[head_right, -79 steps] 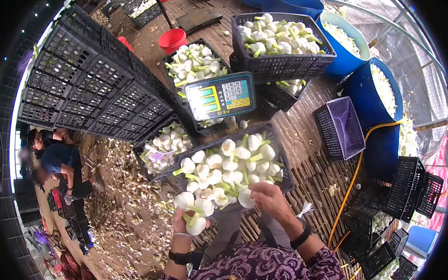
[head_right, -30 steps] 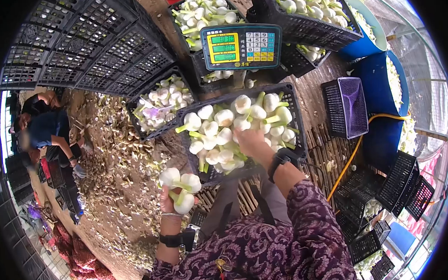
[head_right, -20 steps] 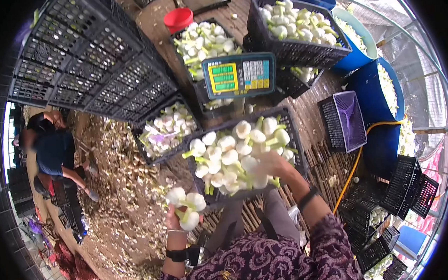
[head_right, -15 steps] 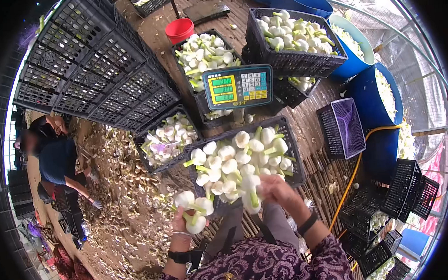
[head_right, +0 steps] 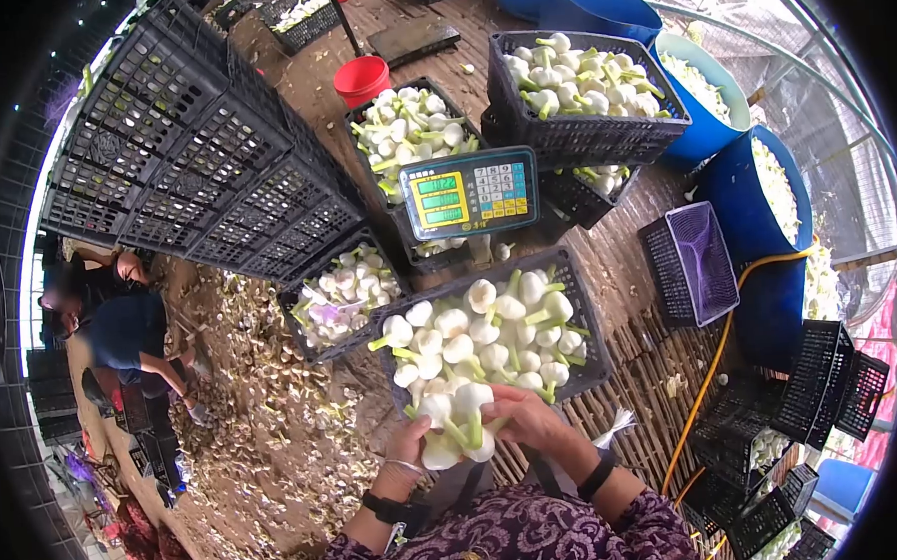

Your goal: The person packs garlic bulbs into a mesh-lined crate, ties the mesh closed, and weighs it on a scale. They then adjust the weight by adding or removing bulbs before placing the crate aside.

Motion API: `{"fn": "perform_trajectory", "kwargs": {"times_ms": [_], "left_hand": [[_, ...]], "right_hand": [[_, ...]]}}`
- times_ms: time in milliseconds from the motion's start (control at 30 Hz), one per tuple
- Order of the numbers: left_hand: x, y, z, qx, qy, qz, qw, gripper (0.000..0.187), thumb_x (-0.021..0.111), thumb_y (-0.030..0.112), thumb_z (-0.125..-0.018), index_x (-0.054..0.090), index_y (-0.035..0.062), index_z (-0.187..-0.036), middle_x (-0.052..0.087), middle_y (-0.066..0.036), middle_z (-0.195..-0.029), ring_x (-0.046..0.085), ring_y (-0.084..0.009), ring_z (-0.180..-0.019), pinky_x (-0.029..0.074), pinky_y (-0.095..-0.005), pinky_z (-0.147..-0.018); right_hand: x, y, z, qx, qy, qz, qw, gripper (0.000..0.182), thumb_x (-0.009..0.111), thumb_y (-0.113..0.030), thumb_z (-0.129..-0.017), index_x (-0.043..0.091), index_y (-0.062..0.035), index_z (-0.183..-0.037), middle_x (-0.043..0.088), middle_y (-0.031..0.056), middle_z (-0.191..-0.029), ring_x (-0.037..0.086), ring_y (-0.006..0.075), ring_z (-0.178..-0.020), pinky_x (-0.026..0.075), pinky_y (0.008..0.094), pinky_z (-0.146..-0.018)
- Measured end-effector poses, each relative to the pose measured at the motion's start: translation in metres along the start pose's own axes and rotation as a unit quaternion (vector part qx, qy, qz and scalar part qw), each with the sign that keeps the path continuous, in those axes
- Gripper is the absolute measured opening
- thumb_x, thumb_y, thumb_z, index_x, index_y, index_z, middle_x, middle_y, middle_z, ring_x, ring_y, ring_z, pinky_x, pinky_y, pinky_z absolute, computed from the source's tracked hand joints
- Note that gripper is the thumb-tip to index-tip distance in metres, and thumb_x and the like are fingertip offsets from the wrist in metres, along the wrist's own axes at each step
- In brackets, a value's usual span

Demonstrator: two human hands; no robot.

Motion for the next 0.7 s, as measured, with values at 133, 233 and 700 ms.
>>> {"fn": "perform_trajectory", "kwargs": {"times_ms": [133,233,700], "left_hand": [[0.005,-0.015,-0.014,-0.041,-0.079,0.050,0.995,0.059,0.065,0.033,-0.076,0.040,0.0052,-0.122,0.054,-0.015,-0.105,0.060,-0.0335,-0.086,0.054,-0.0511,-0.060],[0.017,-0.015,-0.016,-0.042,-0.082,0.041,0.995,0.057,0.065,0.031,-0.076,0.042,0.0038,-0.120,0.055,-0.013,-0.103,0.060,-0.0285,-0.085,0.054,-0.0449,-0.066],[0.066,-0.008,-0.025,0.003,-0.011,0.054,0.998,0.039,0.056,0.025,-0.084,0.048,0.0000,-0.113,0.060,-0.012,-0.097,0.062,-0.0234,-0.077,0.054,-0.0364,-0.063]], "right_hand": [[-0.019,0.011,-0.002,-0.006,0.018,-0.038,0.999,0.038,0.055,-0.011,-0.083,0.050,-0.0036,-0.120,0.058,0.0021,-0.092,0.051,0.0067,-0.069,0.038,0.0188,-0.049],[-0.023,0.014,-0.002,-0.064,0.015,-0.034,0.997,0.037,0.053,-0.013,-0.084,0.049,-0.0022,-0.119,0.058,0.0035,-0.098,0.055,0.0104,-0.083,0.045,0.0219,-0.063],[-0.021,-0.005,-0.017,-0.174,-0.005,-0.157,0.972,0.044,0.049,-0.036,-0.088,0.047,-0.0038,-0.117,0.057,0.0096,-0.109,0.054,0.0195,-0.099,0.042,0.0345,-0.089]]}}
Point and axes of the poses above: each hand's wrist, its own z-axis away from the middle knuckle, its own x-axis out of the palm, y = z × x, the point moved 2 cm from there along -z, towards the middle knuckle
